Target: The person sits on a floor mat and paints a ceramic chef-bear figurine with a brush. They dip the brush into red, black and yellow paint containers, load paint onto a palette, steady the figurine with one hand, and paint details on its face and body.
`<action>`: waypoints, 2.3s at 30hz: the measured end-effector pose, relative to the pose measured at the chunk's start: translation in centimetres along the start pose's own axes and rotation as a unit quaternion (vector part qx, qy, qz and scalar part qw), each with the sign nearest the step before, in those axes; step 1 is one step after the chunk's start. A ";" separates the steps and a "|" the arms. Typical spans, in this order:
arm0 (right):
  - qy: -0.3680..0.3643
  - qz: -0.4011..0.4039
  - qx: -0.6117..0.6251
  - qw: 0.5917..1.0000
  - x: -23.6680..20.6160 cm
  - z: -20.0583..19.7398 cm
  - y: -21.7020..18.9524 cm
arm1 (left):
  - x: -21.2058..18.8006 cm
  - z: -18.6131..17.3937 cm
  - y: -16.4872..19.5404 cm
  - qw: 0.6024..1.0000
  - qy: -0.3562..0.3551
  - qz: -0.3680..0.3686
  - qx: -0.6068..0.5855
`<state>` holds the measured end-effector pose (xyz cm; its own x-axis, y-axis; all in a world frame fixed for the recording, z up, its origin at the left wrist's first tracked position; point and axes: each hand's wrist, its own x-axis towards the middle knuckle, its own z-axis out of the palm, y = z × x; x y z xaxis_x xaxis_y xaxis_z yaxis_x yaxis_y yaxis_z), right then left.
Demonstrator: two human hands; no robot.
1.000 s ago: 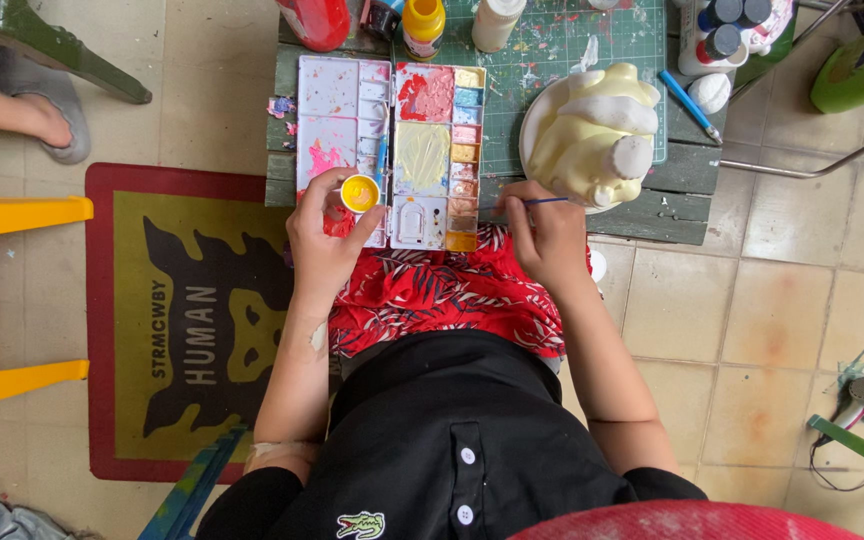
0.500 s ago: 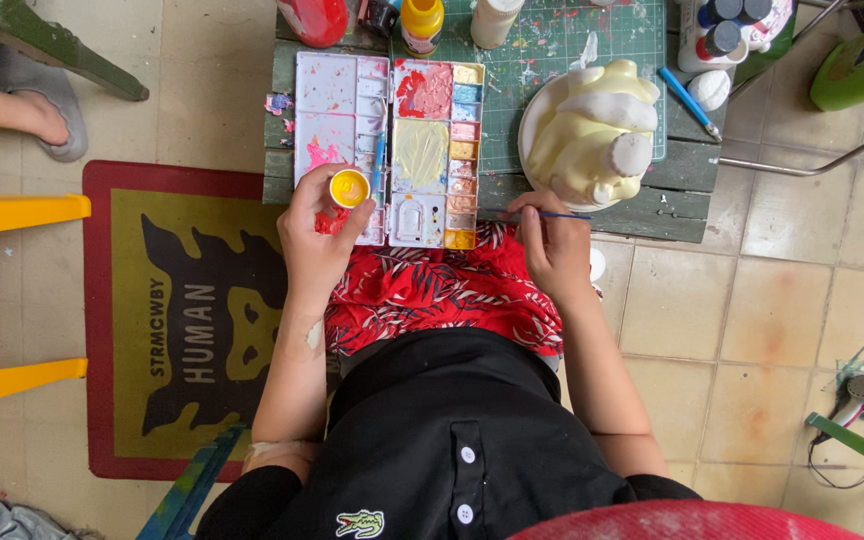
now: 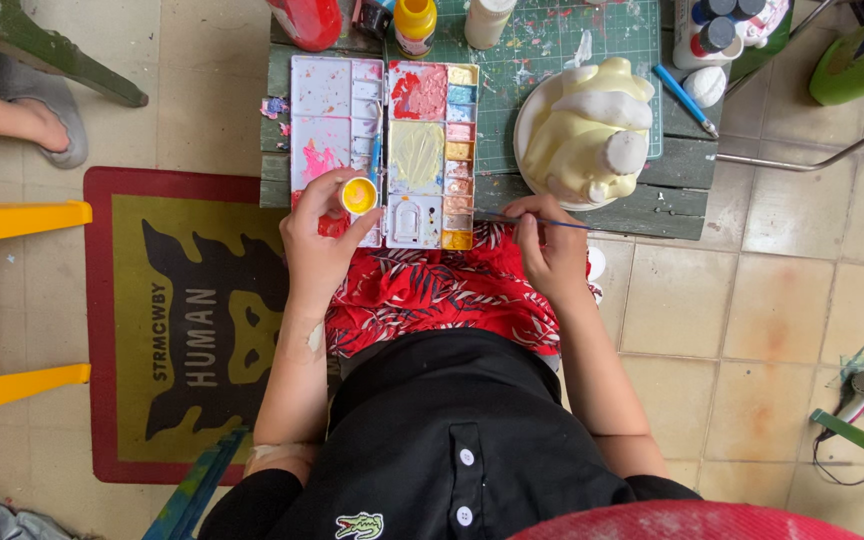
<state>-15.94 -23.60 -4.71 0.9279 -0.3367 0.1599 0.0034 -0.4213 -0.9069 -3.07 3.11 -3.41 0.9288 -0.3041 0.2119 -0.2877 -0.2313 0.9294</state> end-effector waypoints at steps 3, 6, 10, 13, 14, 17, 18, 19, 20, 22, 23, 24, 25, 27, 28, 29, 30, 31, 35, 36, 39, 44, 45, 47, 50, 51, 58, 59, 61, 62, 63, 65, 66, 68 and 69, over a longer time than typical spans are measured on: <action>0.021 -0.004 -0.005 1.000 0.0 -0.2 -0.3 | 0.1 0.1 0.0 1.000 -0.006 -0.013 -0.005; -0.003 -0.020 -0.056 0.998 -0.1 -0.2 -0.8 | 0.0 0.1 0.0 0.999 -0.014 -0.015 -0.032; 0.002 -0.005 -0.050 0.999 0.1 -0.1 -1.4 | 0.0 0.0 0.0 1.000 -0.004 0.005 0.006; -0.008 -0.029 -0.048 0.998 0.2 -0.1 -1.5 | 0.0 -0.1 0.0 1.000 -0.009 0.012 -0.012; -0.015 -0.048 -0.034 0.998 0.3 -0.1 -1.5 | 0.0 -0.1 0.0 1.000 -0.008 0.002 -0.007; -0.019 -0.028 -0.048 0.998 0.3 -0.2 -1.5 | -0.1 -0.2 0.0 1.000 -0.005 -0.001 0.007; -0.020 -0.032 -0.045 0.998 0.3 -0.2 -1.5 | 0.0 -0.2 -0.1 1.000 -0.005 0.004 0.011; -0.021 -0.037 -0.043 0.998 0.2 -0.3 -1.4 | -0.1 -0.2 -0.1 1.000 -0.006 0.001 0.009; -0.023 -0.044 -0.040 0.998 0.2 -0.4 -1.4 | -0.1 -0.2 0.0 1.000 -0.005 0.000 0.006; -0.023 -0.015 -0.014 1.000 0.3 -0.5 -1.2 | 0.0 -0.1 -0.1 1.000 -0.002 0.002 0.010; -0.023 0.002 -0.001 1.000 0.2 -0.6 -1.1 | 0.0 -0.1 -0.1 1.000 -0.001 0.005 0.017; -0.035 0.002 -0.007 0.999 0.2 -0.6 -1.1 | 0.0 -0.1 -0.1 1.000 -0.001 0.008 0.023; -0.046 0.002 -0.012 0.999 0.1 -0.7 -1.0 | 0.0 -0.1 -0.1 1.000 -0.003 0.005 0.024; -0.056 -0.009 -0.017 0.998 0.1 -0.9 -0.9 | 0.0 0.0 -0.1 1.000 -0.003 -0.002 0.025; -0.056 -0.018 -0.016 0.998 0.1 -1.0 -1.0 | 0.0 0.0 -0.2 1.000 -0.003 -0.002 0.022; -0.056 -0.027 -0.015 0.998 0.0 -1.1 -0.9 | 0.0 0.0 -0.2 1.000 -0.003 -0.005 0.020; -0.053 -0.032 -0.019 0.998 -0.1 -1.2 -1.0 | -0.1 0.0 -0.2 1.000 -0.005 -0.007 0.018; -0.050 -0.039 -0.024 0.998 -0.2 -1.2 -1.0 | -0.1 0.0 -0.2 1.000 -0.006 -0.007 0.019; -0.062 -0.008 -0.037 0.997 -0.5 -1.2 -0.9 | -0.2 0.0 -0.2 1.000 -0.003 0.000 0.007; -0.048 -0.019 -0.033 0.998 -0.6 -1.1 -0.8 | -0.2 0.0 -0.2 1.000 -0.003 0.004 0.001; -0.013 -0.027 -0.013 0.999 -0.6 -0.7 -0.3 | 0.0 0.1 -0.2 1.000 -0.005 -0.002 0.011; -0.014 0.041 -0.016 0.999 -0.3 0.0 0.6 | -0.2 0.1 -0.1 1.000 -0.006 -0.011 0.010; 0.003 0.036 0.018 0.999 -0.3 0.0 0.7 | -0.1 0.1 -0.2 1.000 -0.005 -0.011 0.006; 0.034 0.030 0.088 0.995 -0.3 0.1 0.8 | -0.1 0.1 -0.2 1.000 -0.001 -0.009 0.011; -0.026 0.035 0.046 0.998 -0.4 0.0 0.6 | -0.1 0.2 -0.3 1.000 -0.001 -0.009 0.014; -0.017 0.029 0.038 0.999 -0.4 0.0 0.5 | -0.1 0.2 -0.3 1.000 -0.001 -0.009 0.015; 0.000 -0.004 -0.009 1.000 -0.3 0.4 -0.3 | -0.2 0.3 -0.5 1.000 0.006 -0.005 -0.016; -0.002 -0.007 -0.028 1.000 -0.3 0.3 -0.3 | -0.2 0.2 -0.6 1.000 0.009 -0.001 -0.002; 0.001 -0.021 -0.026 0.999 -0.3 0.2 -0.4 | -0.1 0.2 -0.7 1.000 0.010 0.000 0.008; 0.003 -0.026 -0.024 0.999 -0.3 0.2 -0.5 | -0.1 0.3 -0.8 1.000 0.005 -0.004 0.003; -0.016 -0.017 -0.022 0.999 -0.4 0.1 -0.4 | -0.1 0.3 -0.8 1.000 0.000 -0.008 -0.003; -0.051 -0.002 -0.018 0.999 -0.4 0.0 -0.3 | -0.2 0.4 -0.8 1.000 -0.009 -0.009 -0.011; -0.034 0.000 -0.002 0.999 -0.4 0.0 -0.2 | -0.1 0.4 -0.9 1.000 -0.012 -0.009 -0.015; -0.004 0.008 0.032 0.999 -0.4 -0.1 0.0 | 0.0 0.4 -0.8 1.000 -0.006 -0.018 -0.017; -0.020 0.005 0.009 1.000 -0.5 -0.2 0.0 | 0.0 0.5 -0.8 1.000 -0.004 -0.024 -0.018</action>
<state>-16.51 -23.62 -4.73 0.9424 -0.3060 0.1354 0.0009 -0.4023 -0.9155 -2.99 2.87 -4.26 0.9394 -0.3007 0.1647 -0.2341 -0.2117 0.9489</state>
